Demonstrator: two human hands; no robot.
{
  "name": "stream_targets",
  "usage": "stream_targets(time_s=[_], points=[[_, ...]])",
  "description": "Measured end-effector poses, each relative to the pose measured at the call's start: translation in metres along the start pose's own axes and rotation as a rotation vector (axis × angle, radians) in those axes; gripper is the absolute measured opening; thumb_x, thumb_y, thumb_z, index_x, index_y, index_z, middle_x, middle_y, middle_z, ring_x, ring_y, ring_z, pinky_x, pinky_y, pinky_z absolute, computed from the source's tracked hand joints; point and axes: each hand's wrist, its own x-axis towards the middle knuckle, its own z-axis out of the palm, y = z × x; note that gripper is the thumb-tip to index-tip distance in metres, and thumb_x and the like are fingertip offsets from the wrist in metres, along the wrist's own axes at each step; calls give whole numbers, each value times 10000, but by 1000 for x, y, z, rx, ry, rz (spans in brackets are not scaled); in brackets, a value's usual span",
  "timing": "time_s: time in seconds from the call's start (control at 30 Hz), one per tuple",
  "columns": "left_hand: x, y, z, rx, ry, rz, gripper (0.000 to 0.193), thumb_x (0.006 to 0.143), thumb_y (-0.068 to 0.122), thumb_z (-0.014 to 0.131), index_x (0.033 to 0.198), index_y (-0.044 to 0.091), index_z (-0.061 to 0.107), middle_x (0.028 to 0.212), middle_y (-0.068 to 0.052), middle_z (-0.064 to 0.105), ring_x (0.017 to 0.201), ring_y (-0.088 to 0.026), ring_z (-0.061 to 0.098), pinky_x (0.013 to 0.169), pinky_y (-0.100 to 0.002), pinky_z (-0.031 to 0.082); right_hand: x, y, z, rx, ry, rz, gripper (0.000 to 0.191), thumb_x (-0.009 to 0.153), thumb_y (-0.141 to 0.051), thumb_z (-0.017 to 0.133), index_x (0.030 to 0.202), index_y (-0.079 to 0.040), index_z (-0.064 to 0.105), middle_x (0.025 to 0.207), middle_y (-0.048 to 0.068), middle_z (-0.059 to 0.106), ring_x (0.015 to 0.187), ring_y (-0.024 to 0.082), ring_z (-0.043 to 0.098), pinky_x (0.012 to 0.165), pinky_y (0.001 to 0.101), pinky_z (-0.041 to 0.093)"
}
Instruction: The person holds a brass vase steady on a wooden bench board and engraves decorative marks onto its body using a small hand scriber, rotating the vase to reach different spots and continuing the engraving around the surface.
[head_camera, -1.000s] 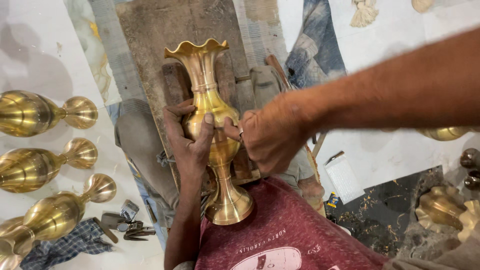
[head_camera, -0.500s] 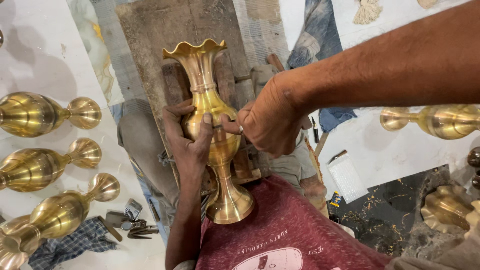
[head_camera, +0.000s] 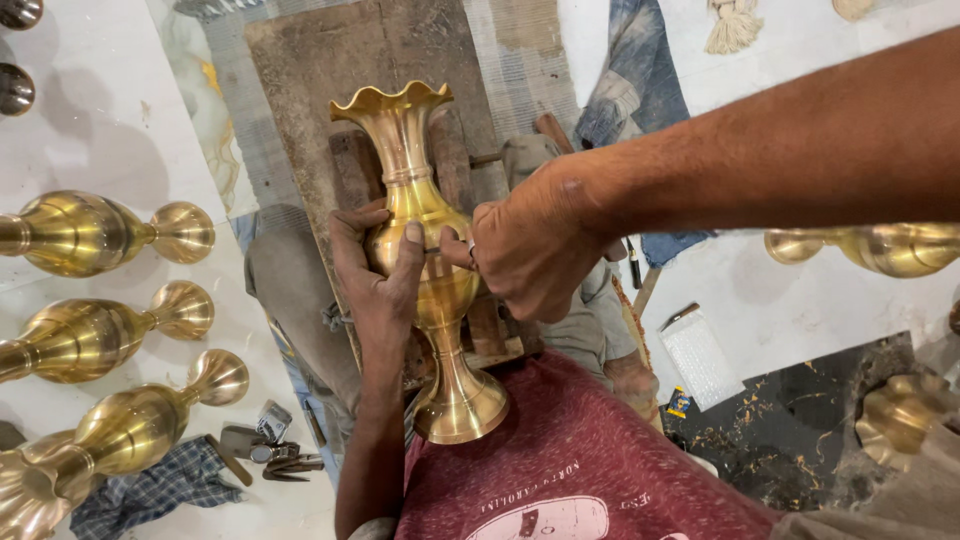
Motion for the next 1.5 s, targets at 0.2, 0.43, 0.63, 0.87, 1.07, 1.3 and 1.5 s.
stream_targets(time_s=[0.2,0.43,0.63,0.87,1.07,1.3,1.5], points=[[-1,2,0,37,0,12,308,970,133,718,1167,-2,524,1221,-152,642,1093,-204,611,972,-350,527,-9,-1,9,-33,3,8,541,974,-339,712,552,-134,442,409,-52,393,348,94,329,303,255,243],[-2,10,1,43,18,-44,306,965,146,721,1168,7,539,1199,-136,636,1081,-194,627,940,-337,539,-11,2,15,-24,1,8,603,973,-349,720,503,-170,388,416,-46,410,352,102,345,304,259,254],[-2,12,2,57,14,5,284,974,123,715,1166,3,543,1208,-138,642,1095,-197,613,976,-341,517,-12,1,13,-4,-3,14,660,973,-358,726,461,-201,341,421,-40,424,356,110,358,305,262,262],[-3,11,2,44,10,5,279,974,112,713,1162,-1,540,1215,-139,643,1102,-193,610,986,-340,513,-13,1,9,58,-27,2,653,977,-308,721,497,-215,288,463,-91,356,388,106,341,337,283,265],[-3,9,1,37,1,-22,294,968,133,719,1168,2,547,1212,-135,650,1091,-190,613,977,-331,518,-8,-3,10,26,-8,11,633,993,-247,688,548,-242,238,499,-126,336,413,69,313,367,280,243],[-7,-1,-2,-64,-37,1,398,998,241,692,1259,12,497,1290,-166,585,1217,-239,579,1078,-389,479,-17,-5,-6,164,365,665,430,1011,-208,618,660,-209,370,786,47,559,404,46,352,321,228,263],[2,-14,-16,-22,-95,74,439,1040,280,588,1330,9,399,1339,-231,573,1322,-287,539,1163,-448,394,16,-80,27,481,1311,1849,198,1056,-174,531,1190,-119,666,990,226,765,428,95,480,348,242,371]])
